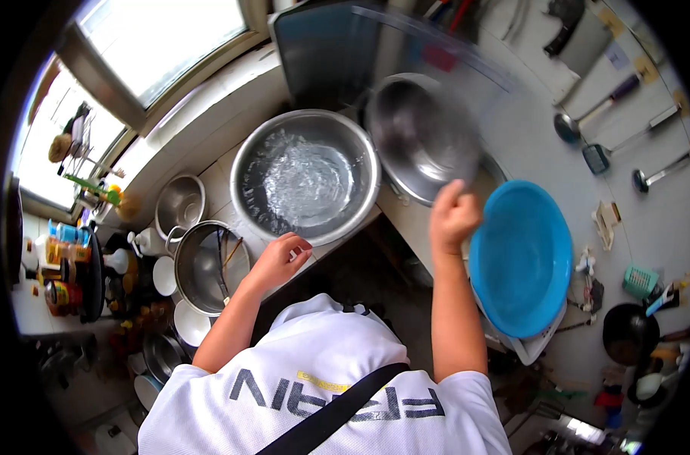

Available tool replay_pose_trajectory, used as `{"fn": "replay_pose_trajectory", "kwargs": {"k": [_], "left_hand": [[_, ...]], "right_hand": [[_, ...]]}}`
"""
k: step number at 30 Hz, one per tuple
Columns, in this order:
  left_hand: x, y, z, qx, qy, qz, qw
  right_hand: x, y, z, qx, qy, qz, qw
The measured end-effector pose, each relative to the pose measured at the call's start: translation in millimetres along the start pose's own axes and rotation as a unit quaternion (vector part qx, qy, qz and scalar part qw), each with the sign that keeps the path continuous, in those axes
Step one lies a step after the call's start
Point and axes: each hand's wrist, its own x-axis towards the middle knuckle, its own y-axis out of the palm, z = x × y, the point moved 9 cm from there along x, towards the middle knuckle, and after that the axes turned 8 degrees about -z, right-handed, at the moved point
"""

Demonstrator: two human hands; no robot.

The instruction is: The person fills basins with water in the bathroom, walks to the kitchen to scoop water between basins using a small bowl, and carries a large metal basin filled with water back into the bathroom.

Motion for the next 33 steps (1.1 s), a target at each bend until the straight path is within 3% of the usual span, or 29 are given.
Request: {"fn": "replay_pose_trajectory", "kwargs": {"k": [2, 4, 5, 11, 18, 22, 23, 25, 27, 28, 30, 31, 32, 33], "left_hand": [[6.9, 12.9, -15.3, -0.001, 0.009, 0.018, 1.000], [16.1, 29.3, -29.7, 0.007, 0.019, 0.044, 0.999], [20.1, 40.5, -31.5, 0.010, 0.022, 0.056, 0.998], [36.5, 96.3, -79.8, 0.008, 0.097, 0.120, 0.988], [44.7, 134.8, -115.5, 0.001, 0.145, 0.145, 0.979], [42.0, 135.3, -113.5, -0.005, 0.137, 0.136, 0.981], [41.1, 131.7, -108.2, -0.005, 0.130, 0.127, 0.983], [41.9, 118.6, -92.3, -0.002, 0.112, 0.101, 0.988], [44.3, 95.8, -70.8, -0.003, 0.076, 0.069, 0.995], [44.9, 78.1, -55.5, -0.001, 0.054, 0.051, 0.997], [52.4, 39.5, -18.2, 0.010, 0.035, -0.003, 0.999], [58.7, 12.1, -0.7, 0.024, 0.008, -0.047, 0.999], [67.4, -14.6, 15.5, 0.036, -0.013, -0.087, 0.995], [78.6, -43.5, 36.7, 0.061, -0.014, -0.142, 0.988]], "right_hand": [[17.9, -45.8, -81.8, 0.078, 0.197, -0.087, 0.973], [10.7, -85.1, -129.5, 0.280, 0.453, -0.189, 0.825], [2.5, -105.1, -167.7, 0.279, 0.483, -0.155, 0.816], [-60.0, -187.0, -256.5, 0.241, 0.602, -0.203, 0.733], [-87.3, -202.2, -270.0, 0.215, 0.641, -0.191, 0.712], [-91.9, -202.1, -276.1, 0.215, 0.652, -0.094, 0.721], [-88.8, -207.8, -275.2, 0.152, 0.645, -0.019, 0.748], [-83.7, -229.7, -283.7, -0.065, 0.576, 0.128, 0.805], [-55.8, -249.9, -272.8, -0.278, 0.440, 0.178, 0.835], [-38.2, -251.8, -265.7, -0.353, 0.258, 0.145, 0.888], [-4.9, -222.4, -197.9, -0.244, 0.194, 0.102, 0.944], [-11.6, -189.9, -187.9, -0.074, 0.293, 0.124, 0.945], [-21.8, -152.7, -171.5, 0.094, 0.382, 0.138, 0.909], [-32.6, -112.5, -140.2, 0.150, 0.413, 0.159, 0.884]]}}
